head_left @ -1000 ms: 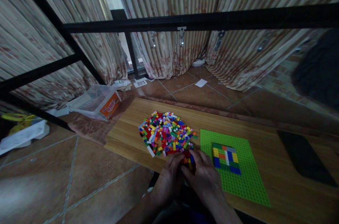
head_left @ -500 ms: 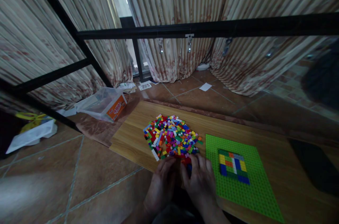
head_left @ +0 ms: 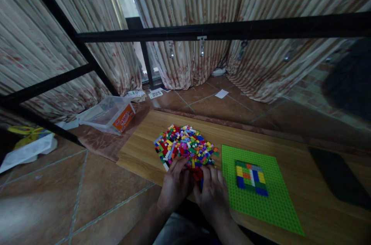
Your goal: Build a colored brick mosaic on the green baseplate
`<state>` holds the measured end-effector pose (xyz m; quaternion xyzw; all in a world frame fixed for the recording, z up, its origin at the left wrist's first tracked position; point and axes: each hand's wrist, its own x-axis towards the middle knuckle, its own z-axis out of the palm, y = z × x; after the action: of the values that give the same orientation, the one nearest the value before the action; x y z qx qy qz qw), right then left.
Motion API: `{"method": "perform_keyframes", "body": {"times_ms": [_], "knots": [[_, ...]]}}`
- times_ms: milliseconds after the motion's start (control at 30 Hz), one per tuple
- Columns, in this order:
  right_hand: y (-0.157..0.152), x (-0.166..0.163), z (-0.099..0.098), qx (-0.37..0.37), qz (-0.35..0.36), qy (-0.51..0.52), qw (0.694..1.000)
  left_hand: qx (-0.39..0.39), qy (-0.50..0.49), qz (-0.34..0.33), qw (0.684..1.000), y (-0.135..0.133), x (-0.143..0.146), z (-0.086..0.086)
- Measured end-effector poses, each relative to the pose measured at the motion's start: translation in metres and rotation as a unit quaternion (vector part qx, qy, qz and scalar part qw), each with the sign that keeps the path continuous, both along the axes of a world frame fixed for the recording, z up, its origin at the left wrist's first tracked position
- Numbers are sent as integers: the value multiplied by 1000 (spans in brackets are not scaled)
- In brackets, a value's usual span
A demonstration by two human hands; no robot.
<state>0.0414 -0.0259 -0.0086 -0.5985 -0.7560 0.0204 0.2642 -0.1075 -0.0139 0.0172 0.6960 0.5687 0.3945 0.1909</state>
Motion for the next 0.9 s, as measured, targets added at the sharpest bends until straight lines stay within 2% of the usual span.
{"method": "perform_keyframes", "body": {"times_ms": [167,300,500,633,900], "knots": [[2,1,1,0,12,19,1000,17,13,8,1000,40,0,7],[1,2,5,-6,13,18,1000,6,41,-3,999,58,-2,8],[2,-1,7,-20,14,13,1000,10,95,-31,995,68,-6,5],[5,0,3,5,36,-4,999,35,124,-53,990,72,-6,4],[7,-4,-4,21,60,-31,997,23,177,-55,982,75,-2,10]]}}
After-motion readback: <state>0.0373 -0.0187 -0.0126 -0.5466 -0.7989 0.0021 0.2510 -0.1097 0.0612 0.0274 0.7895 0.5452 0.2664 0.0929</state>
